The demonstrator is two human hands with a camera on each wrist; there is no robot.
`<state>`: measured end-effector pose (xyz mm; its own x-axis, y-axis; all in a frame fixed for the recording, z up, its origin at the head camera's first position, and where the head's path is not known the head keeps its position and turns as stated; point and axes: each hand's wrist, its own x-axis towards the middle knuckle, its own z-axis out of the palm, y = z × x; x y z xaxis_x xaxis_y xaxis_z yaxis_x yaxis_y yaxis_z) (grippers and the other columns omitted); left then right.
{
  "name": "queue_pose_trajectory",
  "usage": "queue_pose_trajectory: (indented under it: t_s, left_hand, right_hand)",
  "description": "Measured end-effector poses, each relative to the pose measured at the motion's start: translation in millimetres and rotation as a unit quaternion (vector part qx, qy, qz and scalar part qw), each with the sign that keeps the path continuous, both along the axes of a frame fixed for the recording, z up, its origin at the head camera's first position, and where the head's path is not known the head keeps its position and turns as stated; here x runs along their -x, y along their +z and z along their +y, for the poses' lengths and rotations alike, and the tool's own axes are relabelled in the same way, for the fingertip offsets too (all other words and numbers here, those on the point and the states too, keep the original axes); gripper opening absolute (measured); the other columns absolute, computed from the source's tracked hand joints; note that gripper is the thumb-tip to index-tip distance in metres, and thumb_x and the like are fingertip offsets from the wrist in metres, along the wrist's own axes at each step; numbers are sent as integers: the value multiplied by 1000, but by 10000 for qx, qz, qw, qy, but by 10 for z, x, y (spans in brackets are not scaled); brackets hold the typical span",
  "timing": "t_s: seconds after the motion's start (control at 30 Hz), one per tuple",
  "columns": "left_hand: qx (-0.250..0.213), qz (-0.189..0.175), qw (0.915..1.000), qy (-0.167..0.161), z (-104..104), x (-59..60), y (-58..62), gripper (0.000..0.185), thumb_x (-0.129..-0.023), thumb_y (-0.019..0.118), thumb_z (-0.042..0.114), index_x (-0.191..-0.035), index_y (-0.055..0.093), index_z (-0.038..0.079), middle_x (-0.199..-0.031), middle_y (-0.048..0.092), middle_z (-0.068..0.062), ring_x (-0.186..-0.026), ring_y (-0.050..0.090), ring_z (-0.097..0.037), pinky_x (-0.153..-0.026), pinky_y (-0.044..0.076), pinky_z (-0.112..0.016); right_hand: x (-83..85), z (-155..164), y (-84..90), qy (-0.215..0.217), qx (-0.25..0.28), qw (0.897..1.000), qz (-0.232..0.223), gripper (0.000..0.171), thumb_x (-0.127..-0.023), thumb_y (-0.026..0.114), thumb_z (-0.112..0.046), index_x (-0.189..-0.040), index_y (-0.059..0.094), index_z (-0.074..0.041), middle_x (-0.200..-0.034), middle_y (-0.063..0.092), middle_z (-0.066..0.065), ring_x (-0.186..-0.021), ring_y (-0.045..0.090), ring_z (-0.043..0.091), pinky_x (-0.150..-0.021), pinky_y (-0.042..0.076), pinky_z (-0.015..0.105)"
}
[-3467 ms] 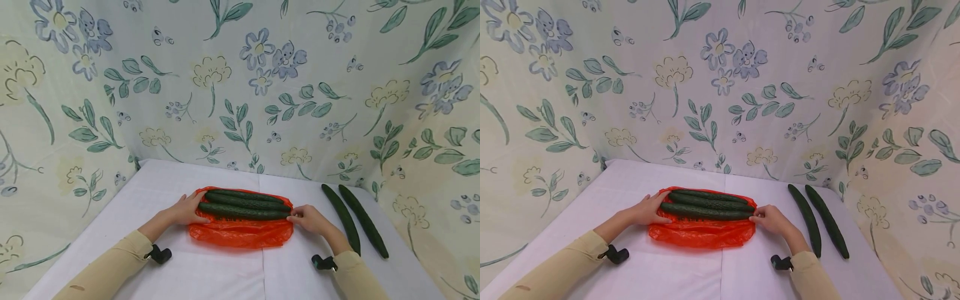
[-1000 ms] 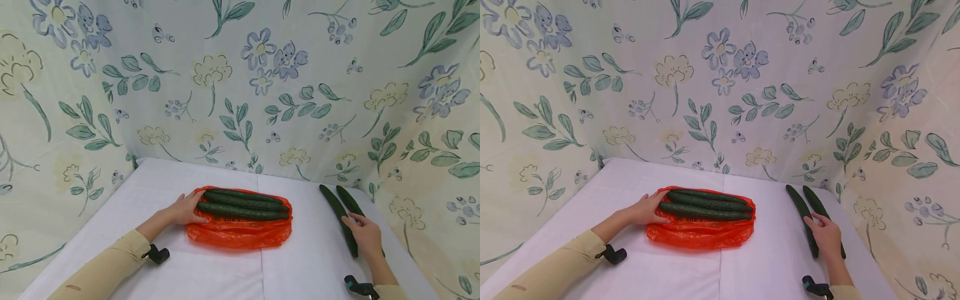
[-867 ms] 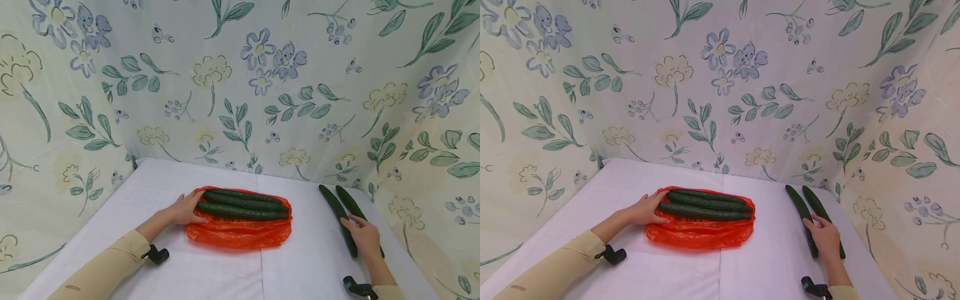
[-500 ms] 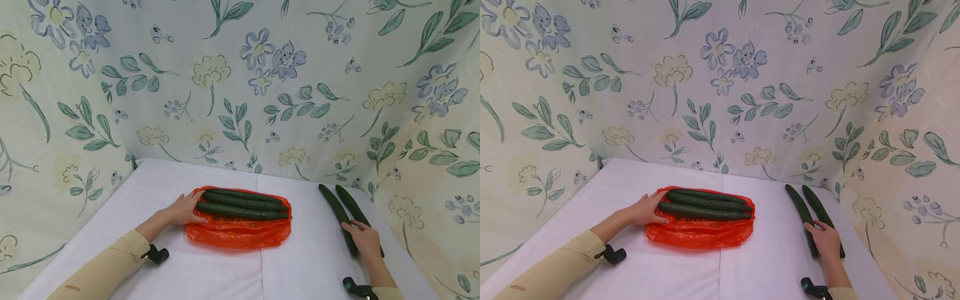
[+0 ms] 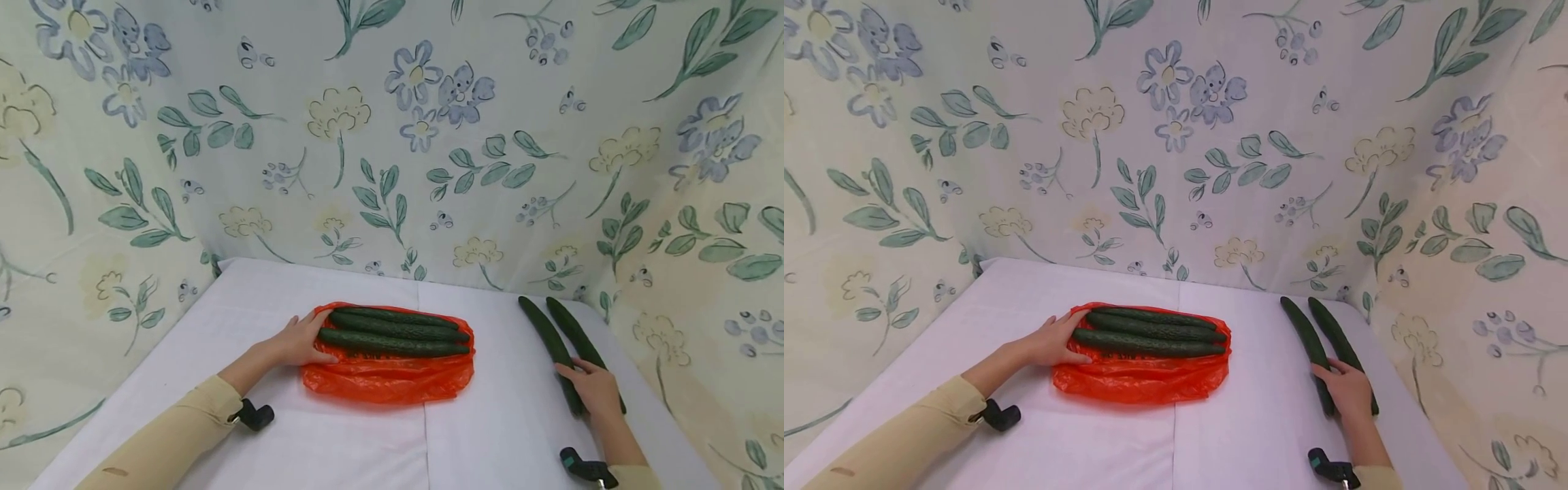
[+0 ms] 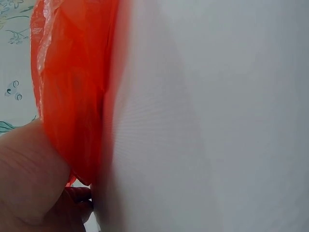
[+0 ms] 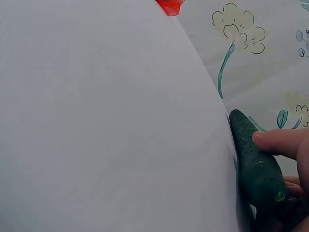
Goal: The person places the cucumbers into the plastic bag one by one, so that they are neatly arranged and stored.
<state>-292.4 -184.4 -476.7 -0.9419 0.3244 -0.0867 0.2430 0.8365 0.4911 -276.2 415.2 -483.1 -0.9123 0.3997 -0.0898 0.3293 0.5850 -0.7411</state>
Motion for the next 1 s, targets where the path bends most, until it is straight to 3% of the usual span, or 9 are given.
queue_pose_trajectory:
  t_s: [0.33, 0.67, 1.0]
  left_hand:
    - [57, -20, 10000, 33, -6, -17, -5, 118, -75, 78, 65, -160, 18, 9, -162, 32, -16, -152, 21, -38, -122, 6, -65]
    - [44, 24, 10000, -11, -12, 5, -7, 117, -75, 78, 65, -159, 19, 9, -161, 33, -18, -151, 25, -40, -122, 7, -66]
    - [0, 0, 10000, -61, -6, -15, 9, 118, -76, 78, 64, -160, 18, 7, -162, 32, -18, -152, 21, -40, -121, 6, -67]
  right_hand:
    - [6, 9, -20, 188, -411, 9989, 82, 88, -90, 69, -53, -146, 43, 9, -151, 32, 41, -139, 30, 58, -111, 35, 65]
    - [9, 28, -34, 155, -413, 9990, 73, 88, -90, 69, -54, -144, 44, 10, -151, 33, 41, -139, 31, 57, -111, 35, 65]
    - [7, -57, 3, -140, -242, 9993, 237, 75, -92, 68, -43, -140, 48, 11, -147, 39, 40, -132, 41, 55, -106, 40, 64]
